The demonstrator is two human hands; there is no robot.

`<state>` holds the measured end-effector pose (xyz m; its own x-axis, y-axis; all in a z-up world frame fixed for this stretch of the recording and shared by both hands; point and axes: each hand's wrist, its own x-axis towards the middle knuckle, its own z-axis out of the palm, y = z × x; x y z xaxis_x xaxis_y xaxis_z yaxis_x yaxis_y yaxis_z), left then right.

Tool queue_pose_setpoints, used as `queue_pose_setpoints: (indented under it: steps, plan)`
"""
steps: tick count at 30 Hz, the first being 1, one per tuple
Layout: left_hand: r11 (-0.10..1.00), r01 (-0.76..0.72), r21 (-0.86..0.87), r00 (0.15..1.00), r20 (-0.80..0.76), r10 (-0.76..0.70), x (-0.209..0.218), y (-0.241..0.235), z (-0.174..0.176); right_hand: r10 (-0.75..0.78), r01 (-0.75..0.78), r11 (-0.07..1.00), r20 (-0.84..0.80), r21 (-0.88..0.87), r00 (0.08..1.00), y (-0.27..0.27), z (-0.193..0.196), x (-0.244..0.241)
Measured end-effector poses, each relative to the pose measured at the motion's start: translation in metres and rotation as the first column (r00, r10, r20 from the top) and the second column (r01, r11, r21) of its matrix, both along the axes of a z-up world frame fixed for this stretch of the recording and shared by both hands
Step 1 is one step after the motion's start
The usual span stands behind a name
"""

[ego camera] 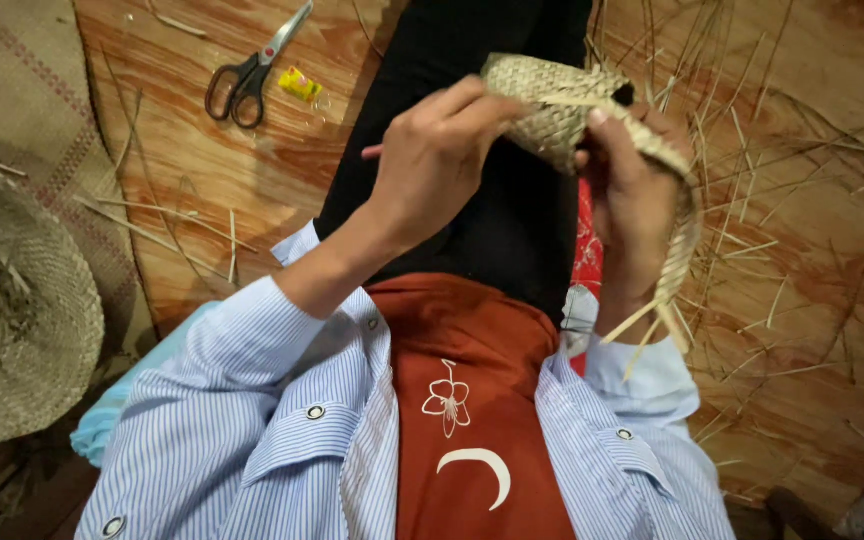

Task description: Weaving a small pouch or basket using dried plant fibers

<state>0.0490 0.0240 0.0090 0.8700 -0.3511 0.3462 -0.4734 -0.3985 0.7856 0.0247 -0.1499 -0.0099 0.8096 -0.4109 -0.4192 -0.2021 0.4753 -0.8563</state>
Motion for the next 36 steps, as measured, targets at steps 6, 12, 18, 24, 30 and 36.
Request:
queue_pose_setpoints:
  steps: [6,12,18,24,30,36]
  plan:
    - [0.993,0.109,0.044,0.975,0.188,-0.115,0.028,-0.021,-0.008,0.212,-0.207,0.961,0.01,-0.183,0.977,-0.016,0.009,0.025]
    - [0.995,0.104,0.0,0.978,0.18,-0.103,0.033,-0.028,-0.012,0.162,-0.169,0.98,-0.073,-0.102,0.984,-0.025,0.003,0.034]
    - [0.992,0.111,-0.054,0.974,0.206,-0.098,0.034,-0.031,-0.013,0.131,-0.15,0.974,-0.119,-0.17,0.984,-0.026,0.009,0.039]
    - [0.994,0.1,-0.036,0.968,0.234,-0.088,0.036,-0.031,-0.01,0.165,-0.178,0.972,-0.092,-0.151,0.982,-0.03,0.008,0.043]
    - [0.986,-0.046,0.158,0.922,0.386,-0.019,0.039,-0.031,-0.008,0.139,-0.17,0.964,-0.16,-0.203,0.977,-0.024,0.016,0.044]
    - [0.981,-0.027,0.192,0.869,0.489,-0.072,0.048,-0.03,-0.007,0.157,-0.177,0.961,-0.108,-0.212,0.982,-0.028,0.013,0.045]
